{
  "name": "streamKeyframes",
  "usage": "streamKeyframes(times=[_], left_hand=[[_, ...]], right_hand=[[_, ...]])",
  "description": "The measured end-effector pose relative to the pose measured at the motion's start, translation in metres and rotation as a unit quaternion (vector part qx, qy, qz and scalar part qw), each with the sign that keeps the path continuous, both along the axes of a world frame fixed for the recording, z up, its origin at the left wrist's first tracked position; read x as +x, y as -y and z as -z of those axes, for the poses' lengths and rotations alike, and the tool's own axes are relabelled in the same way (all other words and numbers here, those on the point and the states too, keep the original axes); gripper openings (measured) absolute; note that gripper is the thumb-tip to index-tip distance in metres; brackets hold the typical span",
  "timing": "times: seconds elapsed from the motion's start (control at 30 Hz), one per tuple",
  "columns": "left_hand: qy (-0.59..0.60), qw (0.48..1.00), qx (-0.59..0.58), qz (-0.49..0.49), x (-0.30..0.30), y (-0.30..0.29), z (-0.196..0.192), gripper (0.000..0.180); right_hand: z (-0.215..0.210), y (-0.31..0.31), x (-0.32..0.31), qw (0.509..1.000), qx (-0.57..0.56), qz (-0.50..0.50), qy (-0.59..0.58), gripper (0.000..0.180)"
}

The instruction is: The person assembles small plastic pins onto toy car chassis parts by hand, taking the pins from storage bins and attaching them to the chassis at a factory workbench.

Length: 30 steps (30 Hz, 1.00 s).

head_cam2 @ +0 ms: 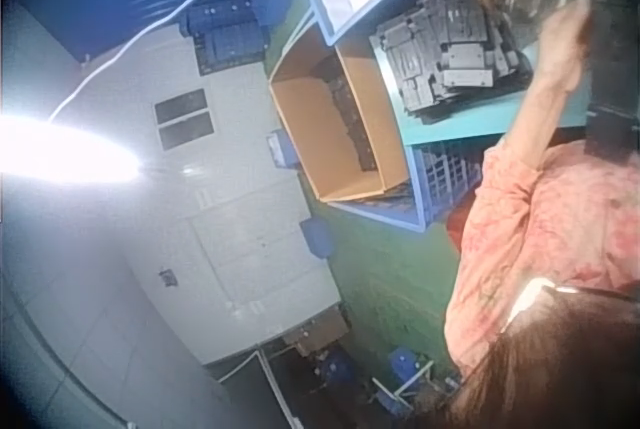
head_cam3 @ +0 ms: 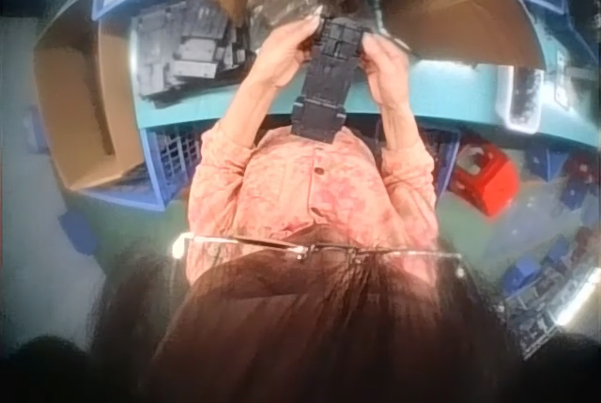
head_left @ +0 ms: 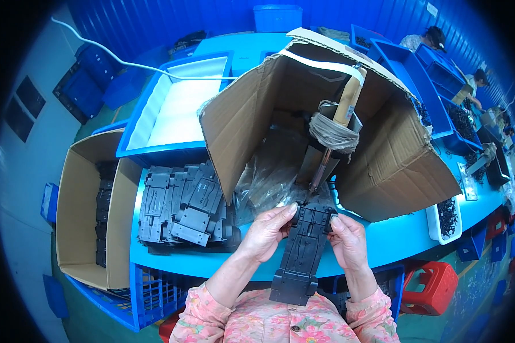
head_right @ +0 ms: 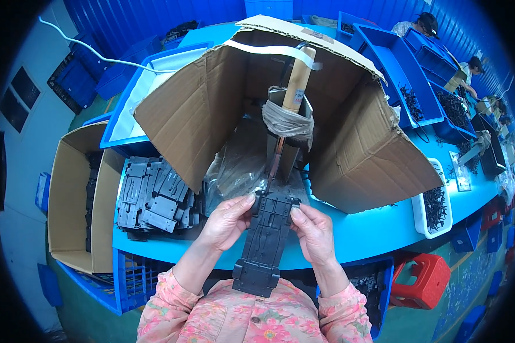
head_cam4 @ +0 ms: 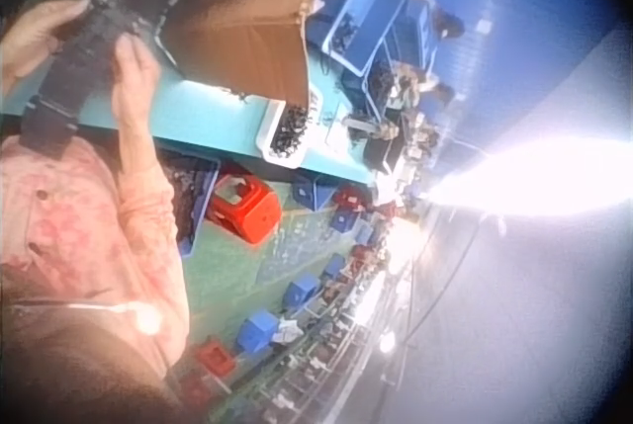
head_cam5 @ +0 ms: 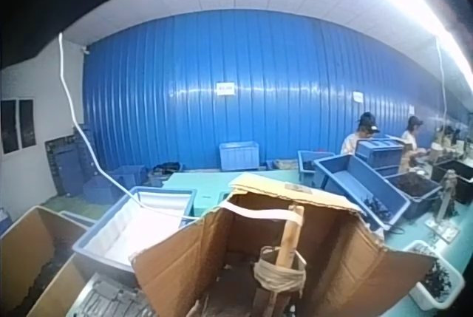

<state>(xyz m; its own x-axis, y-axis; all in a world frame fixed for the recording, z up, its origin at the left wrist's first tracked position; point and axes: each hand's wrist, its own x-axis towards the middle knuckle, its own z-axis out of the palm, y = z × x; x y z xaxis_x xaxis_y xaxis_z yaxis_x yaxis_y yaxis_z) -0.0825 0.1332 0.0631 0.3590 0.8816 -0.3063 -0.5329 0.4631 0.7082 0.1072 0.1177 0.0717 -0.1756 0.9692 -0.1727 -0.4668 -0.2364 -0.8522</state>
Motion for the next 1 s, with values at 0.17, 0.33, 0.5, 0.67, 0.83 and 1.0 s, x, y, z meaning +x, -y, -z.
streamKeyframes(times=[0.17, 0.33, 0.5, 0.67, 0.83, 1.0], left_hand=[[-0.001, 1.0, 0.001, 0.005, -0.001, 0.0, -0.001, 0.03], [0.003, 1.0, 0.003, 0.005, 0.0, 0.0, -0.001, 0.029], [0.002, 1.0, -0.001, -0.003, 0.0, 0.0, -0.001, 0.03], [-0.025, 1.0, 0.001, -0.003, 0.002, 0.001, -0.003, 0.029], [-0.042, 0.998, -0.015, -0.034, -0.006, 0.003, 0.004, 0.03], [-0.051, 0.996, -0.014, -0.067, -0.016, 0.004, 0.003, 0.031]], right_hand=[[0.001, 0.0, 0.0, 1.0, 0.0, -0.002, -0.002, 0.017], [0.002, 0.0, 0.001, 1.0, -0.004, -0.002, -0.004, 0.017], [0.006, 0.0, 0.001, 1.0, -0.002, -0.005, -0.013, 0.02], [0.013, -0.002, 0.003, 0.999, -0.009, -0.028, -0.027, 0.021], [0.017, -0.008, -0.006, 0.995, -0.053, -0.068, -0.04, 0.024], [0.017, -0.014, -0.013, 0.989, -0.061, -0.107, -0.082, 0.025]])
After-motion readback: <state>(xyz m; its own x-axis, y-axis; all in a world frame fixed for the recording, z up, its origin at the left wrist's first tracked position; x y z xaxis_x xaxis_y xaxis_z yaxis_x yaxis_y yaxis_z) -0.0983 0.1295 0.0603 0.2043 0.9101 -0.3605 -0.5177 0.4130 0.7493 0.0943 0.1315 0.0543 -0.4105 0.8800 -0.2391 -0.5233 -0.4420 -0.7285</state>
